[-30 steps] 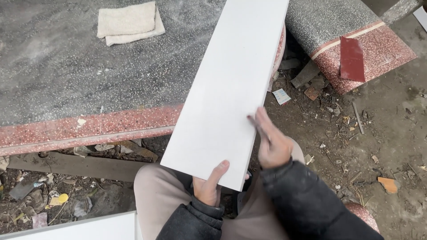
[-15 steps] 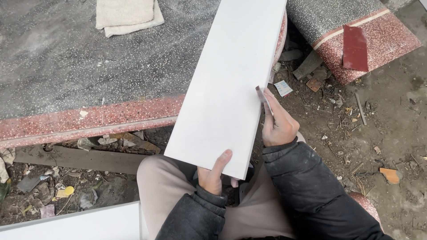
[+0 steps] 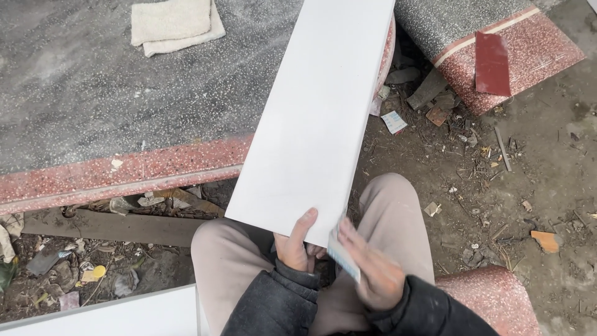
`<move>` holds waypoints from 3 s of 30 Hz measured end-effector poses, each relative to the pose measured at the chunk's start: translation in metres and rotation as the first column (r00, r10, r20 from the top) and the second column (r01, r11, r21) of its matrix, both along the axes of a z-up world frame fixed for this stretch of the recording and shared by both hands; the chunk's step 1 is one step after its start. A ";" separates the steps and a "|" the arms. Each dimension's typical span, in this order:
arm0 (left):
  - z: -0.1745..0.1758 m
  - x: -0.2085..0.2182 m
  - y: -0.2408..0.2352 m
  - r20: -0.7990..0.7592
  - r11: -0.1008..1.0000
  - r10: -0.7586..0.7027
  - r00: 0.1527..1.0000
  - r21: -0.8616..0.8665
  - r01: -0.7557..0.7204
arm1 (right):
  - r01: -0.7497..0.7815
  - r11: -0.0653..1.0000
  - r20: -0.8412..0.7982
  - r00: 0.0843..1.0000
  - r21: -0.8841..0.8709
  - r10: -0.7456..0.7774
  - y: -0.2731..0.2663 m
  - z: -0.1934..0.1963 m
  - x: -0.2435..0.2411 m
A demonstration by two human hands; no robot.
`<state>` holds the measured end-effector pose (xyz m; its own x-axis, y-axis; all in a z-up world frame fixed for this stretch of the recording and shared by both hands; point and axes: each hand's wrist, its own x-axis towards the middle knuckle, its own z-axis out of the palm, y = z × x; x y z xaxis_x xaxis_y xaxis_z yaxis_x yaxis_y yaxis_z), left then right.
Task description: The person sands a long white rectangular board using a small sanding block, working along the edges and flat surfaces. The person switches between different sanding blocks and continues sanding the board's edges and faces.
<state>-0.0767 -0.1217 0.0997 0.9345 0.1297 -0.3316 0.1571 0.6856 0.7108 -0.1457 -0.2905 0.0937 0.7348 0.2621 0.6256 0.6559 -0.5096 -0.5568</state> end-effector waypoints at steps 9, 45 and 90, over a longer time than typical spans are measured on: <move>0.014 -0.002 -0.004 0.055 0.994 -0.028 0.998 -0.102 0.034 | 0.264 0.963 0.053 0.964 -0.045 -0.261 0.012 0.010 0.036; 0.004 0.012 0.001 0.100 0.981 0.108 0.989 -0.173 -0.089 | 0.163 0.986 0.101 0.981 0.017 -0.164 0.027 0.002 0.029; 0.011 0.017 0.026 -0.107 0.995 0.078 0.991 -0.060 -0.085 | -0.236 0.969 0.228 0.942 -0.077 0.248 0.007 -0.020 0.077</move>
